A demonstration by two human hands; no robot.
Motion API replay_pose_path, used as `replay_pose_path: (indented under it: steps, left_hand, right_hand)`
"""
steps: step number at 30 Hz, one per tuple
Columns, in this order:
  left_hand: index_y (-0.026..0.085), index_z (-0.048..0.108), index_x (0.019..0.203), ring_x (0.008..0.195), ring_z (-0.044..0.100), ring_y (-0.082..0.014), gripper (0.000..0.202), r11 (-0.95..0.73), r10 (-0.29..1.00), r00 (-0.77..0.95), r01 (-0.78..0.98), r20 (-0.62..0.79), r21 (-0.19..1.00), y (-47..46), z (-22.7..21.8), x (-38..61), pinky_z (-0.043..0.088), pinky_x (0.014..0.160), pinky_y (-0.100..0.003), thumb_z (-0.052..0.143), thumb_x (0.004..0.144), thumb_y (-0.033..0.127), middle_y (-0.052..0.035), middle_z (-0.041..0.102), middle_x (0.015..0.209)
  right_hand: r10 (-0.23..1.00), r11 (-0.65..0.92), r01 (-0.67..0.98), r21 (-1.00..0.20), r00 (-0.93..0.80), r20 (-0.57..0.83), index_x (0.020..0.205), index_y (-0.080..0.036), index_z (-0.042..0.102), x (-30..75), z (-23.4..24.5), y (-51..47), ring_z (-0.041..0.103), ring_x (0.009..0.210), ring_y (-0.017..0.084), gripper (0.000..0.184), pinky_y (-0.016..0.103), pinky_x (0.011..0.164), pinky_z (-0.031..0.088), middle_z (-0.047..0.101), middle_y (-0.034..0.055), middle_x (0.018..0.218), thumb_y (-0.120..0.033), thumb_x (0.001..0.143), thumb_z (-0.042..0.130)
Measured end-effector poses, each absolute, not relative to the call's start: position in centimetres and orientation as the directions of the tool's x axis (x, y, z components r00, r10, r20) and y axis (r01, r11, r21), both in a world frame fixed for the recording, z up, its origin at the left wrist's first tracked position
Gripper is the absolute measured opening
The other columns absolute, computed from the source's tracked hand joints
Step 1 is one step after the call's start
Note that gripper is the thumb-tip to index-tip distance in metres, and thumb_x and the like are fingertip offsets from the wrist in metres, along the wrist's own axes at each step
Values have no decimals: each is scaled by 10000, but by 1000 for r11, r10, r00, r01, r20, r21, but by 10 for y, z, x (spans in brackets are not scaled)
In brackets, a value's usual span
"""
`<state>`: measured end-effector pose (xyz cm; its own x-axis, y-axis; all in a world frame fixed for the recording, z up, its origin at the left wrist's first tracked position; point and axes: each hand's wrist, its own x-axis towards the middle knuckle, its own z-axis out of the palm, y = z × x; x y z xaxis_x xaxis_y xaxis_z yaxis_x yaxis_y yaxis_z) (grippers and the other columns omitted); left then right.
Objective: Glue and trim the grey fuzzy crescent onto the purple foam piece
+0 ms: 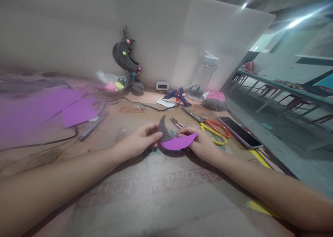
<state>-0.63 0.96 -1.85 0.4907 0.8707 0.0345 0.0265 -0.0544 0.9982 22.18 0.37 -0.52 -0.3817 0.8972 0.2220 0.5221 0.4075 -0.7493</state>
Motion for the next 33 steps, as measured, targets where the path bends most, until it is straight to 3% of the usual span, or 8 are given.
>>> replay_pose_path:
  steps: [6,10,13,16,25,27,30,33]
  left_hand:
    - [152,596,965,552,504,-63,162,-60,887,457,-9,58,998,8,-13,-3,393,523,-208,618,843,257,17,569,783]
    - [157,590,956,565,496,-64,143,-81,868,489,-25,83,996,9,-16,-4,409,541,-206,602,857,260,21,555,772]
    - [160,594,936,566,480,-69,152,-87,860,504,-15,82,996,10,-17,-5,412,542,-209,610,855,288,21,556,751]
    - [160,600,941,556,471,-67,182,-94,864,497,-2,82,996,10,-17,-5,408,530,-210,624,842,310,15,576,768]
    - [172,611,919,529,456,-67,158,-80,869,490,-2,71,997,9,-15,-4,379,509,-213,632,821,294,32,551,710]
    - [167,610,956,533,460,-66,190,-66,872,486,-13,64,998,8,-15,-4,382,514,-215,630,826,303,26,563,730]
    - [163,595,965,537,477,-64,227,-33,899,436,-41,47,999,8,-15,-2,385,516,-212,659,802,307,20,588,753]
    - [179,559,924,541,496,-66,235,-1,937,348,-66,23,998,9,-17,-2,393,522,-206,695,768,291,40,578,727]
  right_hand:
    - [874,446,548,-708,-436,213,924,-190,690,224,-9,5,664,825,173,287,297,762,499,736,42,921,-80,736,503]
    - [873,449,536,-715,-435,222,897,-189,686,225,-9,4,662,806,169,240,282,745,493,729,36,877,-95,751,520]
    - [883,433,518,-737,-406,233,861,-182,672,224,-8,3,647,779,164,130,272,718,480,715,32,837,-199,829,547]
    - [903,408,518,-752,-351,249,830,-180,665,223,-8,5,628,744,154,155,262,695,465,697,20,794,-281,868,553]
    - [900,401,503,-766,-371,229,817,-184,669,224,-13,9,615,746,155,145,265,688,454,678,17,783,-283,872,579]
    - [891,430,501,-751,-372,261,930,-194,675,225,-16,10,617,776,163,138,281,707,464,681,34,862,-266,873,572]
    - [859,508,484,-712,-344,379,1178,-228,594,228,-20,10,608,873,171,320,305,769,474,644,67,1092,-198,863,550]
    - [848,530,439,-725,-280,450,1186,-232,549,230,-20,8,588,867,163,317,297,759,470,616,62,1065,-164,884,483]
